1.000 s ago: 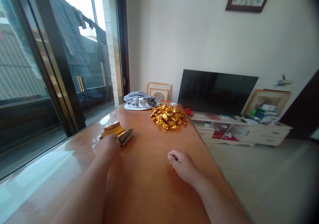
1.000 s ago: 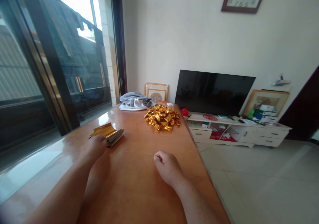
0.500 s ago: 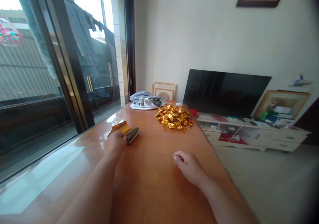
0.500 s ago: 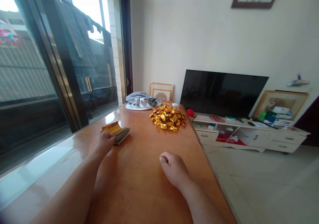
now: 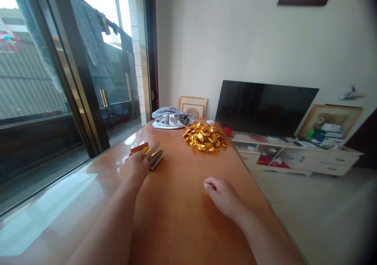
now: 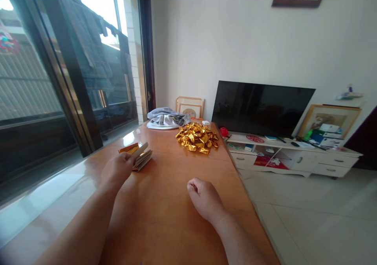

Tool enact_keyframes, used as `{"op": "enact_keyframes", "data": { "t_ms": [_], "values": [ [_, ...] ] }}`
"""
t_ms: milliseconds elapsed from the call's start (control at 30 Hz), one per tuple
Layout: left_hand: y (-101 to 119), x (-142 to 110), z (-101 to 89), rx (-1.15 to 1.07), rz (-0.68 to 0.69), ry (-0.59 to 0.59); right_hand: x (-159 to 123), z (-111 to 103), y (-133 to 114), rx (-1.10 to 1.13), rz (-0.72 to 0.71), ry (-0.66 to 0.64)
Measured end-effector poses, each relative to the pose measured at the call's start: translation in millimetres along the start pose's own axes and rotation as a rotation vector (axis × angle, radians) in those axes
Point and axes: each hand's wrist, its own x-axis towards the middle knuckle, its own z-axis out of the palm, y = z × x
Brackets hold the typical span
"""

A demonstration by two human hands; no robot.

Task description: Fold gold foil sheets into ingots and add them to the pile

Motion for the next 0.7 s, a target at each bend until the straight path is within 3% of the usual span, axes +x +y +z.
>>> {"op": "enact_keyframes", "data": {
  "t_ms": [100,233,367,433,567,700],
  "values": [
    [8.1,-5.6,-5.0,0.016,0.057,0.105,-0.8,-0.9,-2.1,-0.001,-0.011,0.005],
    [24.8,-16.2,-11.1,0.005,0.249,0.269,-1.7,-1.8,-4.2,-0.002,-0.020,0.030],
    [47.3,-33.7,-14.1,-0.216,0.366,0.237,-0.8,-2.4,-6.4,0.015,-0.039,0.106],
    [60.1,-45.2,-13.6,-0.425,0.381,0.130,0.4,-3.0,-7.4,0.049,-0.040,0.183],
    [83.3,-66.0,-8.7,-0.970,0.334,-0.238,2.2,-6.3,-9.5,0.138,0.018,0.309],
    [93.4,-76.9,-0.8,-1.168,0.255,-0.554,3.6,-8.8,-11.8,0.359,0.101,0.262]
  ]
}}
